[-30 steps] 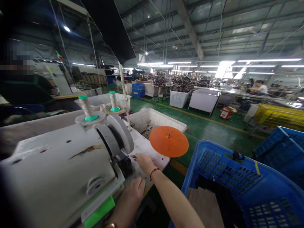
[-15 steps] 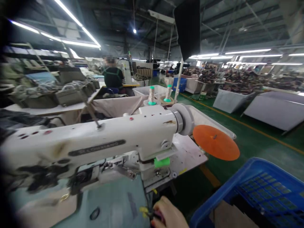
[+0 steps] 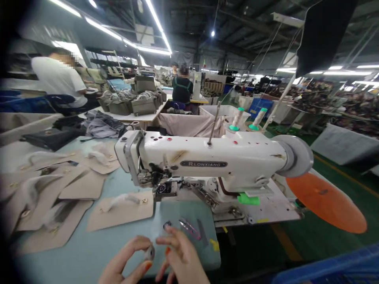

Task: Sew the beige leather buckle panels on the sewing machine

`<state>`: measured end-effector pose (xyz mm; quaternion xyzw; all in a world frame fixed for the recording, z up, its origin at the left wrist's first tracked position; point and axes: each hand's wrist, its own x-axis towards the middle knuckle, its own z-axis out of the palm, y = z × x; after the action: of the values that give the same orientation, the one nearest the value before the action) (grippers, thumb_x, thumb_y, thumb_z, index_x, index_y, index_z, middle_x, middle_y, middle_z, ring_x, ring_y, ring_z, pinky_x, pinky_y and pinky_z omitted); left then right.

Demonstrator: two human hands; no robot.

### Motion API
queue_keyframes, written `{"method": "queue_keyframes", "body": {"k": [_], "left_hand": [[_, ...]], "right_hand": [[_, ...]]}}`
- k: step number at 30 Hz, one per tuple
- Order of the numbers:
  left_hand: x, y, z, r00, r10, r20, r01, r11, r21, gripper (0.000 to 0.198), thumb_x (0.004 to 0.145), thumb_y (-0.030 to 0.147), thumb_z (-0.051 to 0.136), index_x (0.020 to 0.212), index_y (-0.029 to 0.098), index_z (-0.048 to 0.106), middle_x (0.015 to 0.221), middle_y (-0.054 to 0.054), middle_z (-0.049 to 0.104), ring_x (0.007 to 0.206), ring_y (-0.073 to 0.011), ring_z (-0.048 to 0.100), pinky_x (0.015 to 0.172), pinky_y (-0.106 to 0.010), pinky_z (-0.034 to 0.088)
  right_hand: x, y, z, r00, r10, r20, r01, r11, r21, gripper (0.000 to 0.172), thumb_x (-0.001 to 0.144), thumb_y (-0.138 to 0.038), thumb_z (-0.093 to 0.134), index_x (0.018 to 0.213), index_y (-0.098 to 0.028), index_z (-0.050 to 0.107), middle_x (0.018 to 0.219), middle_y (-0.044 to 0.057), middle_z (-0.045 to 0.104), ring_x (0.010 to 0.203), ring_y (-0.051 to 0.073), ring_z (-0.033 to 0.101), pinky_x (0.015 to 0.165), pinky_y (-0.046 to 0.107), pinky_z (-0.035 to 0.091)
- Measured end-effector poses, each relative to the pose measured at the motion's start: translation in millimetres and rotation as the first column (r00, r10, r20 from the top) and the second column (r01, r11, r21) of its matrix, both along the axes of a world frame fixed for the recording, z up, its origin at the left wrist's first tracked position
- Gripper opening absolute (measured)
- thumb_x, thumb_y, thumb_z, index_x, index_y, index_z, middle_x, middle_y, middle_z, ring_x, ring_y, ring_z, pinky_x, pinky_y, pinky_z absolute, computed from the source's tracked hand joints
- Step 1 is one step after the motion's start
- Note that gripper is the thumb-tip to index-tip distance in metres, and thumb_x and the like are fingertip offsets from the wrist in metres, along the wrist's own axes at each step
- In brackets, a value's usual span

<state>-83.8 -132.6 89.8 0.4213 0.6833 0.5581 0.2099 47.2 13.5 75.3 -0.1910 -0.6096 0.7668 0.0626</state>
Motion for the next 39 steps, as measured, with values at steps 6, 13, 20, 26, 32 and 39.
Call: {"method": "queue_keyframes", "body": {"k": [6, 13, 20, 26, 32, 39], "left_hand": [[-11.8, -5.4, -7.7, 0.97, 0.03, 0.243, -0.015, 0.998, -0.062, 0.021, 0.079, 0.038, 0.066, 0.092, 0.021, 0.066, 0.088, -0.005, 0.067, 0.089, -0.0226, 0.062, 0.082, -0.028, 0.048], [-18.8, -22.2, -9.4, 0.708, -0.068, 0.703, 0.082, 0.997, 0.014, 0.031, 0.074, 0.048, 0.071, 0.083, 0.018, 0.071, 0.077, -0.003, 0.068, 0.075, -0.0179, 0.06, 0.074, -0.027, 0.048], [-32.8, -43.7, -3.5, 0.891, -0.117, 0.438, 0.143, 0.989, -0.026, 0.025, 0.079, 0.042, 0.068, 0.094, 0.022, 0.073, 0.089, -0.005, 0.072, 0.082, -0.0205, 0.066, 0.077, -0.028, 0.053], [-32.8, -40.4, 1.9, 0.913, -0.17, -0.371, 0.191, 0.981, 0.02, 0.019, 0.083, 0.026, 0.066, 0.102, 0.024, 0.065, 0.089, -0.002, 0.071, 0.08, -0.0148, 0.068, 0.073, -0.018, 0.055], [-28.8, -39.1, -3.9, 0.646, 0.03, -0.762, 0.095, 0.988, 0.12, 0.017, 0.089, 0.031, 0.057, 0.1, 0.018, 0.061, 0.083, -0.005, 0.07, 0.079, -0.0179, 0.067, 0.085, -0.028, 0.054], [-29.8, -44.9, -11.3, 0.738, 0.076, -0.671, 0.035, 0.988, 0.151, 0.015, 0.088, 0.028, 0.06, 0.098, 0.018, 0.06, 0.087, -0.006, 0.069, 0.085, -0.0182, 0.066, 0.085, -0.026, 0.052]], "right_hand": [[-9.6, -62.4, -21.6, 0.977, -0.188, -0.102, 0.171, 0.974, -0.15, 0.074, 0.078, -0.06, 0.062, 0.131, -0.016, 0.033, 0.069, -0.001, 0.056, 0.052, 0.008, 0.054, 0.05, 0.017, 0.037], [-14.8, -63.6, -22.0, 0.966, -0.184, -0.185, 0.249, 0.861, 0.445, 0.044, 0.093, -0.045, 0.046, 0.125, -0.015, 0.047, 0.058, -0.003, 0.051, 0.05, 0.008, 0.044, 0.055, 0.02, 0.038], [-22.0, -41.0, 14.3, 0.999, 0.01, -0.047, 0.026, 0.716, 0.698, 0.021, 0.091, -0.028, 0.053, 0.078, -0.017, 0.064, 0.072, 0.001, 0.062, 0.068, 0.01, 0.056, 0.062, 0.017, 0.037], [-29.8, -39.5, 31.8, 0.995, -0.006, 0.104, -0.081, 0.586, 0.806, 0.011, 0.088, -0.017, 0.055, 0.079, -0.017, 0.061, 0.076, 0.0, 0.062, 0.074, 0.011, 0.056, 0.065, 0.018, 0.034], [-28.8, -59.6, 16.8, 0.987, -0.082, 0.137, -0.059, 0.612, 0.788, 0.02, 0.091, -0.025, 0.042, 0.081, -0.017, 0.056, 0.067, 0.001, 0.062, 0.059, 0.011, 0.056, 0.055, 0.019, 0.032], [-22.9, -84.7, -15.1, 0.988, -0.156, -0.018, 0.137, 0.802, 0.581, 0.039, 0.095, -0.049, 0.033, 0.099, -0.016, 0.052, 0.05, -0.006, 0.036, 0.045, 0.009, 0.035, 0.05, 0.019, 0.032]]}}
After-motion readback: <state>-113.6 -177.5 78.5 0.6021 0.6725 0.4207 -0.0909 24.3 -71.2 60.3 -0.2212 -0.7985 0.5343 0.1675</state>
